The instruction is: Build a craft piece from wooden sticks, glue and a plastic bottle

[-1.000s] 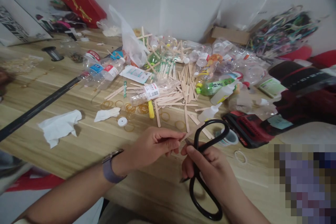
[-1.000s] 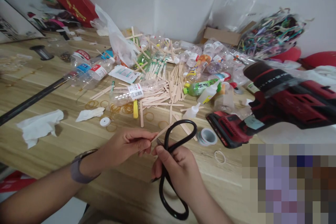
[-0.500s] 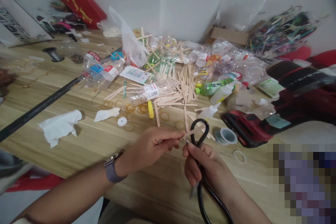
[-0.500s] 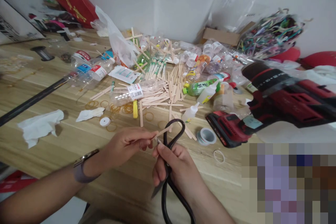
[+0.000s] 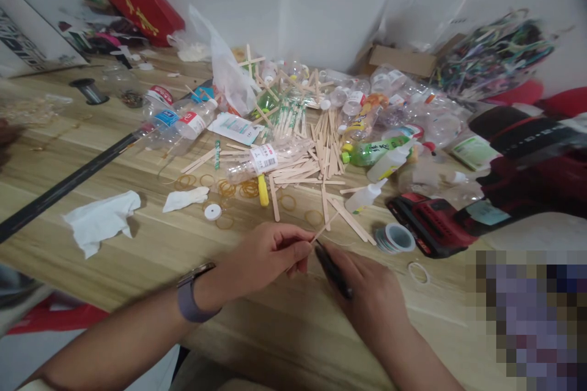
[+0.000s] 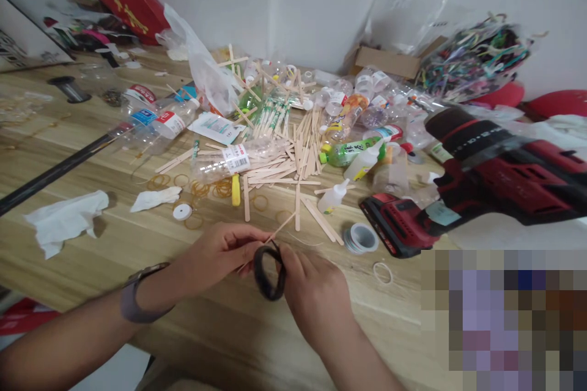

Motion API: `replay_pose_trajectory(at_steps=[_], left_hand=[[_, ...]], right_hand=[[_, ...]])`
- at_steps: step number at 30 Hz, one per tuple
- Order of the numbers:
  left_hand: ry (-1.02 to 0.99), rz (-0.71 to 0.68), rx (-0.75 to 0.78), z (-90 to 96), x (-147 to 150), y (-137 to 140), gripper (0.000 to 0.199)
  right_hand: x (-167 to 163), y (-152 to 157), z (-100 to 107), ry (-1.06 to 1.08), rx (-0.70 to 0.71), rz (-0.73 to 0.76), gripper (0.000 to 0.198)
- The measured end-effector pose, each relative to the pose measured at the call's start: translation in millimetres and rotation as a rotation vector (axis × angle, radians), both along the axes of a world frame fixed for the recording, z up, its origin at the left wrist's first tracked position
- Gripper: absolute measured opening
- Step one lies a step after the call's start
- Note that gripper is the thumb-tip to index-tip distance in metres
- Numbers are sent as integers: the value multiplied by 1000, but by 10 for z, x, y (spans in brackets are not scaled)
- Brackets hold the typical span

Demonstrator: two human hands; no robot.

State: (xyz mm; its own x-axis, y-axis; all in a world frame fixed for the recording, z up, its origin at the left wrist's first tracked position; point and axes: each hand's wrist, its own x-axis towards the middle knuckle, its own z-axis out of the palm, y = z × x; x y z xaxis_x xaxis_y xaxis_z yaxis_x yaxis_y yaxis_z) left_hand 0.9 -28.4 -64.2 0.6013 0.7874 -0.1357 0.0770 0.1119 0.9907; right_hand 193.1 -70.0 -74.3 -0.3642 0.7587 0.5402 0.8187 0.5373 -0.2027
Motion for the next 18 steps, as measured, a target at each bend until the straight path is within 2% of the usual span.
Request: replay_pose_trajectory(at_steps=[2, 6, 9, 13, 18], left_hand=[[25, 18, 74, -1, -3, -27, 31], [122, 87, 357, 18, 2, -81, 31], [161, 88, 503, 41, 2, -87, 27], [133, 70, 575, 30, -14, -44, 25], [119, 69, 719, -6, -16, -14, 22]], right_hand=[[-16, -10, 50, 175, -235, -9, 39], [-70, -48, 131, 629, -782, 7, 55], [-108, -62, 111, 1005, -1072, 78, 52], [-123, -67, 89, 1419, -1305, 160, 40], [-120, -81, 175, 1613, -1533, 157, 34]])
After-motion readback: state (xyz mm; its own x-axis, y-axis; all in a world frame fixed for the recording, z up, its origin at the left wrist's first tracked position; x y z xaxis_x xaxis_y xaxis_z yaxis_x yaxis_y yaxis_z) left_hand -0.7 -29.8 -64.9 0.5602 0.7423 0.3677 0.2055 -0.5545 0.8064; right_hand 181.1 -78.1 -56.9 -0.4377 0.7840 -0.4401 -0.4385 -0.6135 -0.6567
